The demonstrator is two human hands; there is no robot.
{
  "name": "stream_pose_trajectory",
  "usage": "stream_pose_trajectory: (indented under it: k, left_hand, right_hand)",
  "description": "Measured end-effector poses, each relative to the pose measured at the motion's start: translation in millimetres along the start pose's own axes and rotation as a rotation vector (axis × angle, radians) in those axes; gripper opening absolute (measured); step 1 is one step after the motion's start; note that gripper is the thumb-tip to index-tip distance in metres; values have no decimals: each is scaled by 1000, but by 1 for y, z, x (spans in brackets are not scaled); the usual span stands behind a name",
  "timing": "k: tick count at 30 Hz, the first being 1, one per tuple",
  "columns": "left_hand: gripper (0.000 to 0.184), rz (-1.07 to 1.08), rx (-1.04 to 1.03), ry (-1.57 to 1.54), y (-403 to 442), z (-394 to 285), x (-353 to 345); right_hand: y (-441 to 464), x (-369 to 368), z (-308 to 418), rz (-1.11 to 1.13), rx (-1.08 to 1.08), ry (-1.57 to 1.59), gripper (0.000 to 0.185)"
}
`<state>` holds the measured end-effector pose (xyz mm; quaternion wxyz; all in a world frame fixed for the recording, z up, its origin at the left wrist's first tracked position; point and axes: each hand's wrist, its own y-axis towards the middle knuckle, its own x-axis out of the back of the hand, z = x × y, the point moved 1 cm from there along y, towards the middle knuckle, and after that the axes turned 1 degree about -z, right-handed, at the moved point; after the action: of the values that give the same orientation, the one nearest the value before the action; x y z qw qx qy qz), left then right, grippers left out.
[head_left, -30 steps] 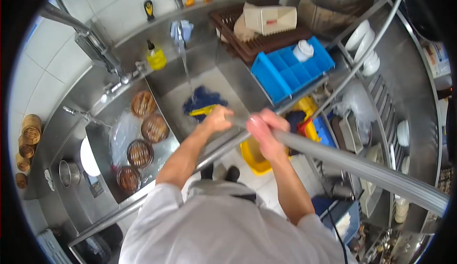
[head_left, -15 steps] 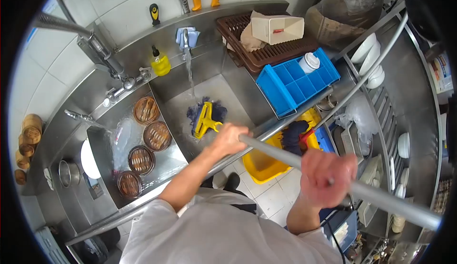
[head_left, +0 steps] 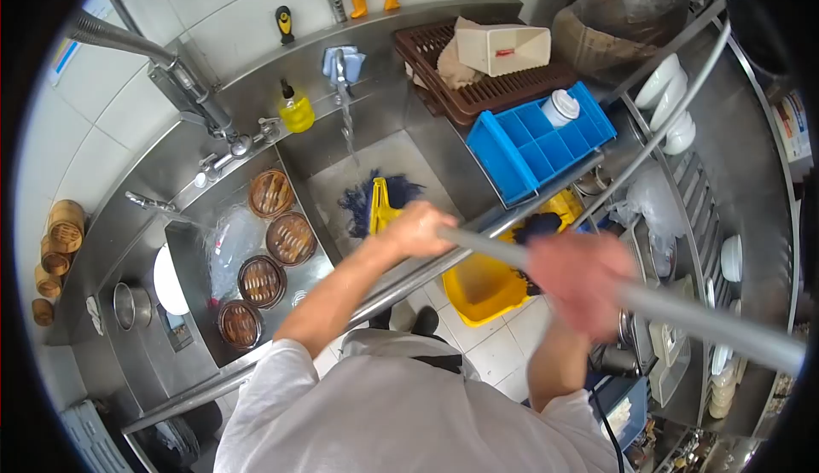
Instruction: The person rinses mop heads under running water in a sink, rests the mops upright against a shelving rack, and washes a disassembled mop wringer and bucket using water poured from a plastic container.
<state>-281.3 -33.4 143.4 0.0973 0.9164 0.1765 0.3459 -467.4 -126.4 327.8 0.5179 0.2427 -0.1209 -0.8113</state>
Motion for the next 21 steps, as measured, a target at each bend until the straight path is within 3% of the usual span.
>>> stream_pose_trajectory:
  k: [1, 2, 4, 5, 7, 8, 9, 10, 11, 13, 17, 19, 21]
  left_hand:
    - [26, -147, -165, 26, -3, -24, 2]
    - [26, -146, -162, 29, -11, -39, -6]
    - [30, -609, -162, 12, -23, -61, -21]
    - [30, -608, -174, 3, -23, -47, -27]
    - [15, -651, 169, 156, -48, 20, -53]
    - [18, -487, 196, 18, -62, 70, -60]
    - [21, -324, 226, -120, -69, 103, -63]
    - [19, -175, 254, -84, -56, 59, -32]
    - [20, -296, 33, -12, -52, 42, -29]
    - [19, -308, 113, -66, -50, -3, -21]
    - [27, -209, 370, -196, -63, 80, -61]
    - [26, -281, 135, -179, -57, 58, -45]
    - [20, -225, 143, -52, -55, 7, -24]
  right_hand:
    - [10, -10, 27, 9, 4, 11, 32]
    - [16, -21, 55, 205, 242, 160, 25]
    - [9, -29, 65, 381, 479, 283, 19]
    - [5, -30, 49, 267, 339, 111, 20]
    - [-10, -21, -23, 31, -128, -232, 22]
    - [-18, -17, -58, -35, -375, -359, 24]
    - [-28, -18, -49, -52, -389, -359, 24]
    - [-27, -21, -37, -58, -289, -151, 29]
    - [-14, -20, -39, -41, -224, -48, 31]
    - [-5, -20, -49, 2, -178, 1, 34]
    - [-21, -19, -82, 99, -200, -225, 36]
    - [-3, -27, -68, 147, -174, -280, 37]
    - [13, -19, -76, 132, -154, -256, 39]
